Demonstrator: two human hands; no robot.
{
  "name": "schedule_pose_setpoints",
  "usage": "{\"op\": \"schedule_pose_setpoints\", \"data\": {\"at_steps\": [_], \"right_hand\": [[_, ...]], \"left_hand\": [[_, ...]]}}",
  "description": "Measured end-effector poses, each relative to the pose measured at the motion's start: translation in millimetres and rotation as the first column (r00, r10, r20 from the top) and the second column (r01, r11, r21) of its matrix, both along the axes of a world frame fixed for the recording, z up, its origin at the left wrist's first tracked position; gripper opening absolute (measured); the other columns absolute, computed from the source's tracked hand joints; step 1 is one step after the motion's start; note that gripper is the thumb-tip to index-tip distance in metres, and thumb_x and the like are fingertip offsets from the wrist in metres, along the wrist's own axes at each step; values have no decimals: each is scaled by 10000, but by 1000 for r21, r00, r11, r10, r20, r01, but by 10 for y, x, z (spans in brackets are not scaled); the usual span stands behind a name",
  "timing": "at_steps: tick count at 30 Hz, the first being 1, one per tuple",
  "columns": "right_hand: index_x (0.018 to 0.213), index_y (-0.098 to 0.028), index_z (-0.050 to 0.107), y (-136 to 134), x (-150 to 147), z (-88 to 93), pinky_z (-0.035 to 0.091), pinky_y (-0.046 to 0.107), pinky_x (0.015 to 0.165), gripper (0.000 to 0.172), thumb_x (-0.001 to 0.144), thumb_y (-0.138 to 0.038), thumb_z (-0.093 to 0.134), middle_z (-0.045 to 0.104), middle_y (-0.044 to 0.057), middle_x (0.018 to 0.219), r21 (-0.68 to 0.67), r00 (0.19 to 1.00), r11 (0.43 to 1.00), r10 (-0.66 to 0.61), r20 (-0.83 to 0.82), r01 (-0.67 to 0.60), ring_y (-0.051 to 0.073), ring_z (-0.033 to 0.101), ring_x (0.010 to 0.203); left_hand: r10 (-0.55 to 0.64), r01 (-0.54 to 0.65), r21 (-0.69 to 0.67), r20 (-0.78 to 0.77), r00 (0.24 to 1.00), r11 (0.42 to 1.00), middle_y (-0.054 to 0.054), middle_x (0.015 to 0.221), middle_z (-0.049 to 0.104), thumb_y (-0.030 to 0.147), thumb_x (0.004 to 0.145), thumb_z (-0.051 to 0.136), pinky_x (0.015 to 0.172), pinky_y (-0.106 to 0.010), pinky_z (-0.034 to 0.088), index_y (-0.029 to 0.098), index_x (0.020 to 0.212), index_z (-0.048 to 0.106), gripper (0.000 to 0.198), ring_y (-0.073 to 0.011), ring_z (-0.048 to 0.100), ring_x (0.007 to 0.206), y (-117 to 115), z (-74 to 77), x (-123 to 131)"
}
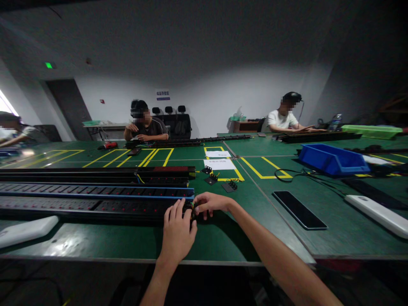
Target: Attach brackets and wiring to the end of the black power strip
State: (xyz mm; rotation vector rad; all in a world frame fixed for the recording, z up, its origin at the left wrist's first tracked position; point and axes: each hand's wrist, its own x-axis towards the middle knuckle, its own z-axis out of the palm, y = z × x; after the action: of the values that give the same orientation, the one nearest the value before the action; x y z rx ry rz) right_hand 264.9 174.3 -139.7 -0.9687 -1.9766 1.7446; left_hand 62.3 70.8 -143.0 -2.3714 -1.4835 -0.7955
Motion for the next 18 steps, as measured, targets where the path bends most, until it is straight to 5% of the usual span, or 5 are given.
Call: {"op": "schedule_pose_setpoints", "data": {"at_steps": [18], "right_hand": [[1100,-177,653,-8,-3,13,453,129,463,455,758,-439,797,726,23,952,-6,1000,1000,-13,8,14,92,696,622]], "left_hand": [[2,-2,-4,-8,1000,1000,-137,1471,535,263,911,541,1137,-557,360,210,1090,687,236,-321,451,1387,6,-9,-4]]}}
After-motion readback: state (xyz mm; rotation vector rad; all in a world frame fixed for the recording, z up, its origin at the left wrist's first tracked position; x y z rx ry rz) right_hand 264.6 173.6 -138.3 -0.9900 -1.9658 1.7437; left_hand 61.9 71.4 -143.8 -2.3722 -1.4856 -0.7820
